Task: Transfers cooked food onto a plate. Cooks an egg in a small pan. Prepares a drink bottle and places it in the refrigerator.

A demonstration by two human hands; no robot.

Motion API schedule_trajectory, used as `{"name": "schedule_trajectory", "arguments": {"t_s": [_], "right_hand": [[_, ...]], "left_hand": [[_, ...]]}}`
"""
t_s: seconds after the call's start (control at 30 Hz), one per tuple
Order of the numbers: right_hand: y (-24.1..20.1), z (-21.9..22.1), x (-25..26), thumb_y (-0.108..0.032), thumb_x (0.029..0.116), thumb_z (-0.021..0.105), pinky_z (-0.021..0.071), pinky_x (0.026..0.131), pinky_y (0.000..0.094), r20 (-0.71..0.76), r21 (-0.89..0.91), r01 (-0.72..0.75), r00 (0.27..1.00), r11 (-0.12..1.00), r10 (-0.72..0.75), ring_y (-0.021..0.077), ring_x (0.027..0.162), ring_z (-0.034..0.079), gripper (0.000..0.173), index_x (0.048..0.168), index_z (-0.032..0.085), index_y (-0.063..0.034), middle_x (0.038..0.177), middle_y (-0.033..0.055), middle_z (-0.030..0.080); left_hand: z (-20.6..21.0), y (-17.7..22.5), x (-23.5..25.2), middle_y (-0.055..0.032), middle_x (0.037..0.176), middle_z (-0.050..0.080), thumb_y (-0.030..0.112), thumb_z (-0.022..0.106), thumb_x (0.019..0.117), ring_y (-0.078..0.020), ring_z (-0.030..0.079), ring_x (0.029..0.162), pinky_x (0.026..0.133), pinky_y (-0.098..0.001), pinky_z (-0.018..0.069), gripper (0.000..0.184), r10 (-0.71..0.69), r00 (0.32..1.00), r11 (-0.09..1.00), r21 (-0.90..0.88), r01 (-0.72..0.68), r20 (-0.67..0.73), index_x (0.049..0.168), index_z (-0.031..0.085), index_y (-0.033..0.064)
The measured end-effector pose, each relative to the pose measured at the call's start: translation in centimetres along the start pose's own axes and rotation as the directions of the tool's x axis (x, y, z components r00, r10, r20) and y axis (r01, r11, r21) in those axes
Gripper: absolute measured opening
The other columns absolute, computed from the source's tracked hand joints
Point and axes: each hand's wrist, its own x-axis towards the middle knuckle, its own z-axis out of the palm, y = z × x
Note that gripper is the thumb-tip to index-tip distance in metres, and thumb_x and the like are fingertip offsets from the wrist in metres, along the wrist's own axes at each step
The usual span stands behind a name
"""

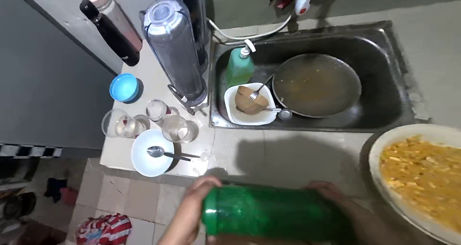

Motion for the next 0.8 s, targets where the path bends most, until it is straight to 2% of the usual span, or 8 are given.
{"name": "schedule_trajectory", "arguments": {"t_s": [0.1,0.17,0.27,0.4,0.53,0.63,0.73,0.8], "right_hand": [[-1.5,4.1,0.5,-0.04,0.1046,0.05,0.0497,0.103,0.0278,0.274,0.291,0.422,0.823,0.859,-0.497,0.0015,0.119,0.06,0.019,0.113,0.065,-0.0314,0.122,-0.0155,0.066],[-1.5,5.8,2.9,-0.048,0.1027,0.052,0.051,0.102,0.0255,0.3,0.497,0.447,0.715,0.743,-0.631,0.0017,0.119,0.061,0.025,0.117,0.069,-0.0357,0.123,-0.0151,0.068],[-0.3,8.8,7.1,-0.045,0.0948,0.061,0.0606,0.075,0.0303,0.268,0.72,0.176,0.821,0.671,-0.504,0.0088,0.09,0.07,0.024,0.103,0.071,-0.0241,0.099,-0.0038,0.073],[-1.3,11.1,5.3,-0.047,0.0936,0.063,0.058,0.089,0.0303,0.348,0.82,0.008,0.787,0.573,-0.509,0.013,0.106,0.069,0.033,0.11,0.07,-0.0192,0.112,0.0014,0.072],[-1.3,11.6,6.6,-0.036,0.1012,0.043,0.0609,0.077,0.0398,0.364,0.729,-0.116,0.901,0.675,-0.238,0.0173,0.091,0.071,0.031,0.108,0.065,-0.0154,0.097,0.0039,0.071],[-0.3,11.8,5.2,-0.044,0.0962,0.054,0.0595,0.085,0.0323,0.45,0.8,-0.163,0.8,0.577,-0.396,0.0127,0.097,0.07,0.033,0.11,0.069,-0.018,0.103,0.0015,0.072],[0.6,11.2,6.9,-0.034,0.1049,0.035,0.0608,0.08,0.0425,0.41,0.758,-0.187,0.881,0.625,-0.234,0.0195,0.094,0.071,0.035,0.113,0.063,-0.0148,0.1,0.0057,0.072],[-0.2,11.0,6.3,-0.038,0.1023,0.041,0.0616,0.079,0.043,0.425,0.774,-0.209,0.871,0.598,-0.246,0.0193,0.094,0.072,0.032,0.11,0.065,-0.0176,0.099,0.0053,0.073]], "left_hand": [[-3.9,10.9,-8.3,0.0042,0.123,0.066,0.032,0.047,0.1082,-0.0058,0.052,0.128,0.112,-0.0292,0.0409,0.032,0.471,0.875,0.754,0.465,-0.464,0.11,0.097,0.073,0.0155],[-2.1,15.0,-10.4,-0.0065,0.122,0.068,0.027,0.045,0.1071,-0.0173,0.052,0.132,0.117,-0.0394,0.0363,0.035,0.581,0.792,0.567,0.603,-0.561,0.19,0.097,0.071,0.0074],[-0.7,14.4,-6.5,-0.0008,0.105,0.073,0.022,0.043,0.1005,-0.0126,0.065,0.109,0.095,-0.0373,0.0522,0.035,0.696,0.707,0.408,0.741,-0.533,0.125,0.092,0.076,0.0142],[2.3,18.4,-12.1,-0.0164,0.115,0.07,0.022,0.038,0.107,-0.0248,0.055,0.125,0.116,-0.0416,0.034,0.041,0.53,0.809,0.301,0.835,-0.461,0.255,0.101,0.071,-0.0009],[1.5,15.2,-8.0,-0.0069,0.104,0.073,0.017,0.037,0.1003,-0.0203,0.063,0.116,0.106,-0.0413,0.0441,0.04,0.716,0.674,0.206,0.868,-0.453,0.182,0.09,0.075,0.0083],[4.8,17.7,-12.6,-0.0131,0.108,0.072,0.02,0.036,0.1056,-0.0222,0.058,0.121,0.115,-0.0399,0.0341,0.041,0.549,0.809,0.234,0.89,-0.392,0.212,0.093,0.071,0.0022],[3.4,15.0,-7.9,-0.0063,0.1,0.073,0.01,0.04,0.0951,-0.0196,0.064,0.112,0.106,-0.0406,0.043,0.035,0.691,0.685,0.175,0.867,-0.467,0.23,0.086,0.074,0.0074],[2.7,16.2,-7.5,-0.0051,0.102,0.073,0.011,0.04,0.0999,-0.0159,0.063,0.113,0.108,-0.0377,0.0423,0.034,0.662,0.692,0.174,0.839,-0.515,0.287,0.089,0.072,0.0079]]}}
